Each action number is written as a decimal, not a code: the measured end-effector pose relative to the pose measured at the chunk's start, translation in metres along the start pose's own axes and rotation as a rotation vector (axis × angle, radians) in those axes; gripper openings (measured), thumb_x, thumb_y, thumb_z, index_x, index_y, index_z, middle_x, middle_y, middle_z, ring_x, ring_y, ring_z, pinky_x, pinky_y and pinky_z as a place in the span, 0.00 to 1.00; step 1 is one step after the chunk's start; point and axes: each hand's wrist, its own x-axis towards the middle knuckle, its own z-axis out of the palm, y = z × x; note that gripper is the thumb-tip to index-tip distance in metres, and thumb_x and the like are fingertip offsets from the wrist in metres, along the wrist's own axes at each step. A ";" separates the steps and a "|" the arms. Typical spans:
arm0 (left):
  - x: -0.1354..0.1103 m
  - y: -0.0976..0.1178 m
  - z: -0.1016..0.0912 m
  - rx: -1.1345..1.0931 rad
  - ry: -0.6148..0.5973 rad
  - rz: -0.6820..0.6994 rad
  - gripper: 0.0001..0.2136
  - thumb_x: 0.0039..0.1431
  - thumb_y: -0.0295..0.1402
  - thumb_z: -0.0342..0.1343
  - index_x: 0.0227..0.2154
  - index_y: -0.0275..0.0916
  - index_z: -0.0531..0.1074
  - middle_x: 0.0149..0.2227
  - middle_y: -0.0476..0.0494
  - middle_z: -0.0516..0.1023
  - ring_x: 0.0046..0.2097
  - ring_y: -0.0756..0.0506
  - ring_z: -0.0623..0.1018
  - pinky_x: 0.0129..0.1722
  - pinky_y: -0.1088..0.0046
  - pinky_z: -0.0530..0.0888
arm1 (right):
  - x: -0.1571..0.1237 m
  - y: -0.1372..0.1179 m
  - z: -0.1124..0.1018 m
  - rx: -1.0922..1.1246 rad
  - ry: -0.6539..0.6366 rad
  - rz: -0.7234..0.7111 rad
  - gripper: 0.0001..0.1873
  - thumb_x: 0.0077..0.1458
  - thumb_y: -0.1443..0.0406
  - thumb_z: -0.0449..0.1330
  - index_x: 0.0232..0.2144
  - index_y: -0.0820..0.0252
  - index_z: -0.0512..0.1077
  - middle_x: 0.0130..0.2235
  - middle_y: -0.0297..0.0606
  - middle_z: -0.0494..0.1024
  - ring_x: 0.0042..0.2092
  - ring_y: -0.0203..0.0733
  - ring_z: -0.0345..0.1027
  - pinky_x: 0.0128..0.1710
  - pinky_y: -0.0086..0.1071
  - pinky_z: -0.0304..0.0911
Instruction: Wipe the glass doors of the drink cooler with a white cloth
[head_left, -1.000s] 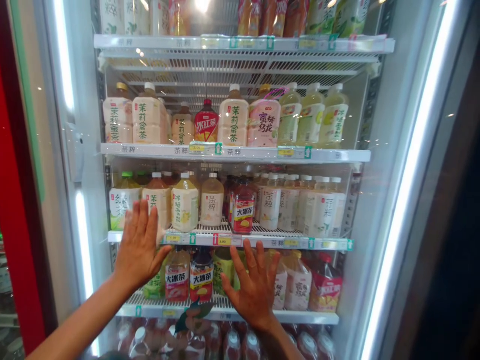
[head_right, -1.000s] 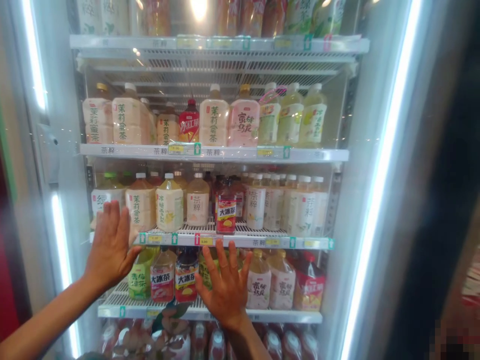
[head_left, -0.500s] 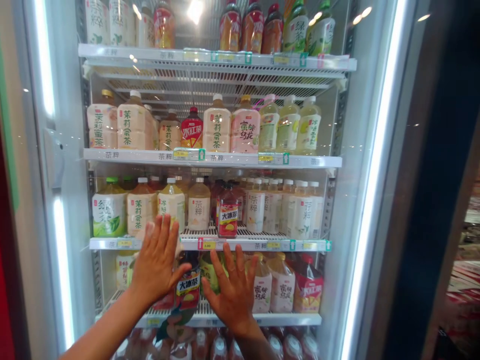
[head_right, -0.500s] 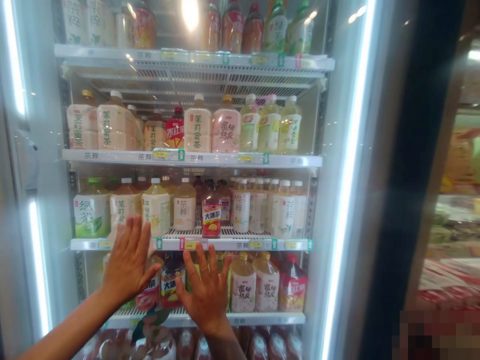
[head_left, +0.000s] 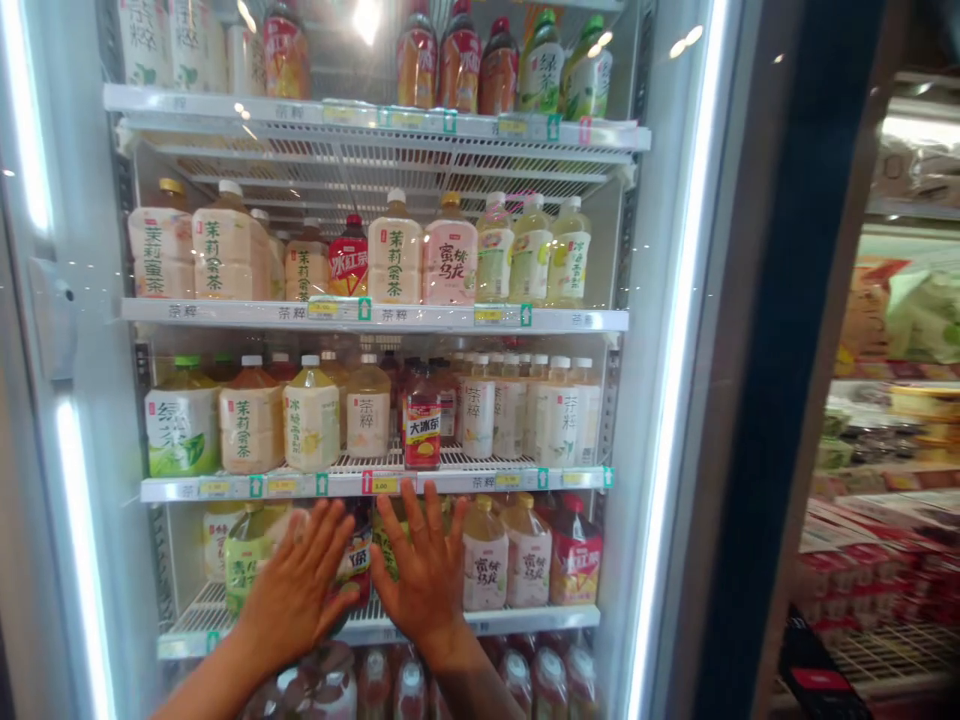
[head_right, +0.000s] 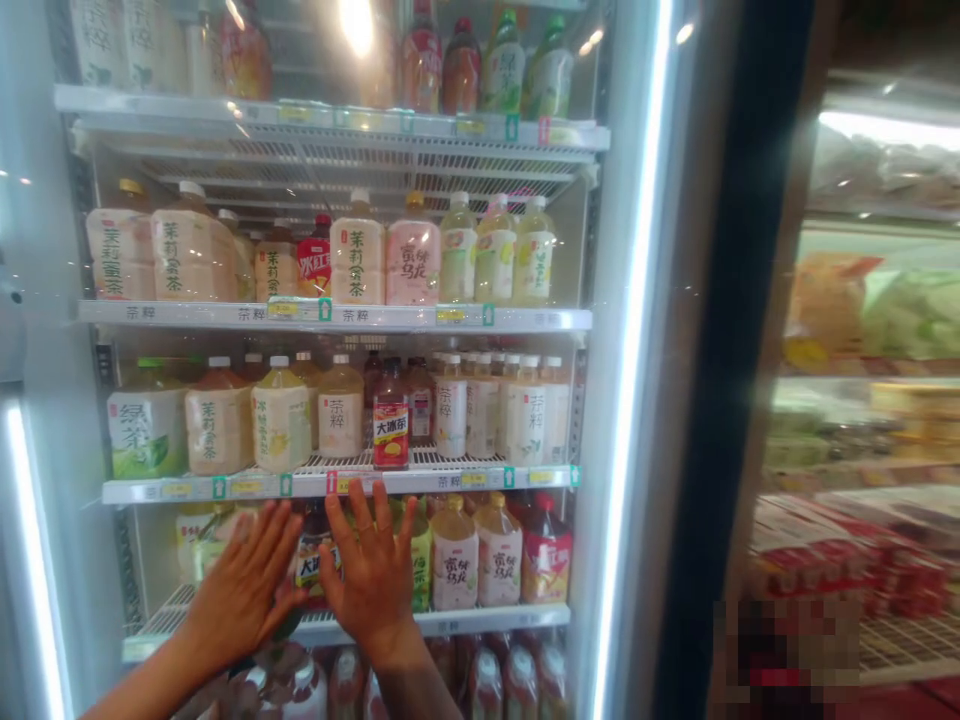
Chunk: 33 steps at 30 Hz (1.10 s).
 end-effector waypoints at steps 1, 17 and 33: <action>-0.006 0.006 -0.001 0.007 -0.015 0.053 0.38 0.70 0.51 0.40 0.74 0.33 0.39 0.77 0.39 0.35 0.77 0.41 0.40 0.75 0.60 0.41 | 0.000 0.001 -0.005 0.013 -0.024 -0.003 0.35 0.65 0.65 0.57 0.72 0.56 0.55 0.74 0.41 0.56 0.77 0.53 0.38 0.75 0.59 0.28; 0.140 0.062 0.019 -0.041 -0.164 0.676 0.36 0.69 0.56 0.41 0.72 0.38 0.53 0.76 0.47 0.45 0.77 0.46 0.36 0.76 0.62 0.42 | 0.029 0.183 -0.081 -0.184 0.137 0.028 0.38 0.70 0.58 0.51 0.75 0.53 0.42 0.76 0.38 0.45 0.77 0.62 0.31 0.72 0.70 0.31; 0.201 0.069 0.017 0.059 -0.079 0.377 0.46 0.66 0.60 0.43 0.73 0.27 0.43 0.75 0.30 0.45 0.77 0.36 0.40 0.75 0.52 0.46 | 0.027 0.183 -0.079 -0.050 0.313 0.064 0.41 0.65 0.75 0.51 0.75 0.65 0.40 0.76 0.47 0.45 0.76 0.54 0.41 0.74 0.61 0.41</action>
